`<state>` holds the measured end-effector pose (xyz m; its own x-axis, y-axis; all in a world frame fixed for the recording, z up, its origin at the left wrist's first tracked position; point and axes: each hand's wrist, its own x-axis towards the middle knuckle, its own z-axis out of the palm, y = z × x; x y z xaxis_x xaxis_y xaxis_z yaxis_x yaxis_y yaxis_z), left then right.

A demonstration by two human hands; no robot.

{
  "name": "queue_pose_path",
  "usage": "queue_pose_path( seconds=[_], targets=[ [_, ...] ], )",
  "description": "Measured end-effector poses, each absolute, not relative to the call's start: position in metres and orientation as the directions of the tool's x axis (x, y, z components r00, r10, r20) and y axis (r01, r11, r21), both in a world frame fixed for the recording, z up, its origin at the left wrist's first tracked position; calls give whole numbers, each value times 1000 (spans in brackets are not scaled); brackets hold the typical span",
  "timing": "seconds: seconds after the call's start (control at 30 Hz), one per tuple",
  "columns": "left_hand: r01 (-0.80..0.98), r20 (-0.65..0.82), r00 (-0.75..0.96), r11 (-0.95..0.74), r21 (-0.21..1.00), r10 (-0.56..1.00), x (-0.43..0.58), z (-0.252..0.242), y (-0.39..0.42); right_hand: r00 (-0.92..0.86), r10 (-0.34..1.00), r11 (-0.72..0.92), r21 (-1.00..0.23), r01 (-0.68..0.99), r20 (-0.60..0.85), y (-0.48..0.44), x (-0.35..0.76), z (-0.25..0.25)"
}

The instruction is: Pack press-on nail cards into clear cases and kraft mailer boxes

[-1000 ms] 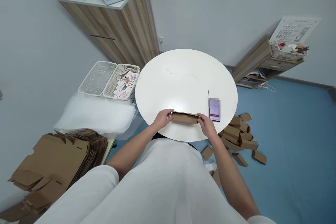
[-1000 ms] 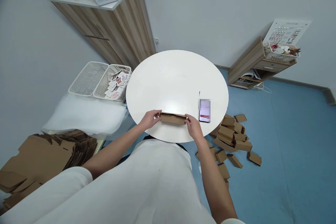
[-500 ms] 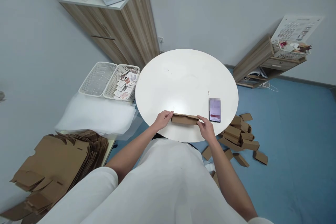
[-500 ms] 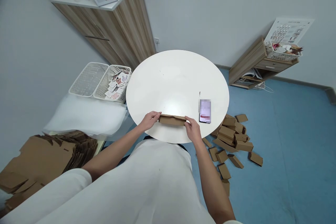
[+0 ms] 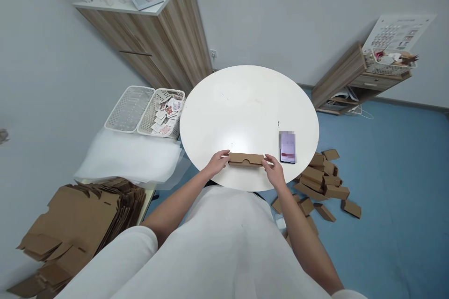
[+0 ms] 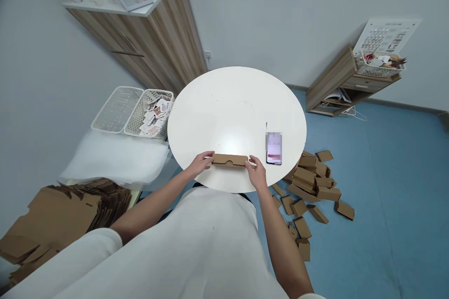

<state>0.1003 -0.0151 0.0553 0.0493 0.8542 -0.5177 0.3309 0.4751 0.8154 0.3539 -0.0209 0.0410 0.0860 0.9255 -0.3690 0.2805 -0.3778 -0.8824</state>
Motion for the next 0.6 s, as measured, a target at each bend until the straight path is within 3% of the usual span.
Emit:
queue_pose_path(
  seconds=[0.37,0.6],
  targets=[
    [315,-492,84,446,838,866,100,42,-18,8,878,-461,-839,288,-479,-21,351,37],
    [315,-388,48,355,880,920,102,44,-20,-21,930,-357,-916,185,-366,-25,344,40]
  ],
)
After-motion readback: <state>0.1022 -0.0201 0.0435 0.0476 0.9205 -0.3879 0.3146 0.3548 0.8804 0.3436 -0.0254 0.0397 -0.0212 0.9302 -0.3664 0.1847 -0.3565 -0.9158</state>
